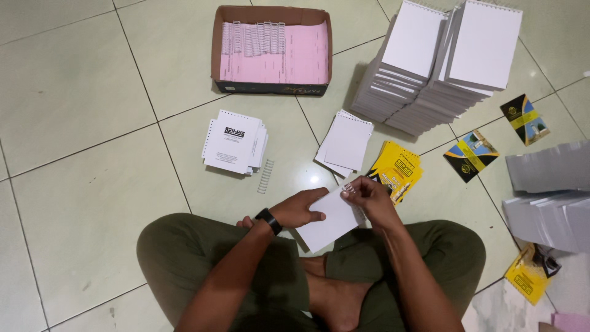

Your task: The person sits on the floor assembling spiral-bound notebooks. They insert a metal spiral binding into the holes of a stack of paper, place a cover sheet on top, and then place the completed notebook onto a stack.

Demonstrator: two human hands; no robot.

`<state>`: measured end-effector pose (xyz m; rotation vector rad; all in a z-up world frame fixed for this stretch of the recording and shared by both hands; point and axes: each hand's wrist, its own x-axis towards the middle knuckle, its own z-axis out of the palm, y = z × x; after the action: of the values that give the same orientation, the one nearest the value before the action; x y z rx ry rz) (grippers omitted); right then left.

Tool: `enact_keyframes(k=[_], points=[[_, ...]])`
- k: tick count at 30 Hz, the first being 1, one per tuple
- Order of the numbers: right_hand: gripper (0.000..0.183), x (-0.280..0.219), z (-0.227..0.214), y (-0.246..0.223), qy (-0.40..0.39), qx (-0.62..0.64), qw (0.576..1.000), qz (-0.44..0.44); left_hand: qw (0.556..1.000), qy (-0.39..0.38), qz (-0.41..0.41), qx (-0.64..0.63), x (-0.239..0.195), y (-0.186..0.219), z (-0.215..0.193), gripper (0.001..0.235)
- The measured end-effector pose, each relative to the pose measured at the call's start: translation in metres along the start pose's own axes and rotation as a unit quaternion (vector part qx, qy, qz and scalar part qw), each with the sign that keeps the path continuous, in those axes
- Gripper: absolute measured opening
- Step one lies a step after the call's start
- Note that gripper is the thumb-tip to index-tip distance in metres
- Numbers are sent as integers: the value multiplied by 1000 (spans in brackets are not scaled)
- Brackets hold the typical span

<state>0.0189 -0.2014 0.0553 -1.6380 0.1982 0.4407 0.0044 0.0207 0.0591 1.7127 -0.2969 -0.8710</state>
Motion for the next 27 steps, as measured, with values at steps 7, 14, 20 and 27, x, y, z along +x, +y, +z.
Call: enact_keyframes(k=[7,14,20,27], points=[[13,-1,2,-5,-6,-23,1000,-4,1000,-5,1,3,-2,-3,-1,80],[13,6,1,19,29,14,999,-10,1000,-8,9,4,0,-10,-1,75],[10,5,1,21,28,-8,999,-14,1000,-9,10,-15,3,-16,-2,75],[14,5,0,11,19,-87,994,-67,1000,2,-4,-2,1,-10,-9,78]])
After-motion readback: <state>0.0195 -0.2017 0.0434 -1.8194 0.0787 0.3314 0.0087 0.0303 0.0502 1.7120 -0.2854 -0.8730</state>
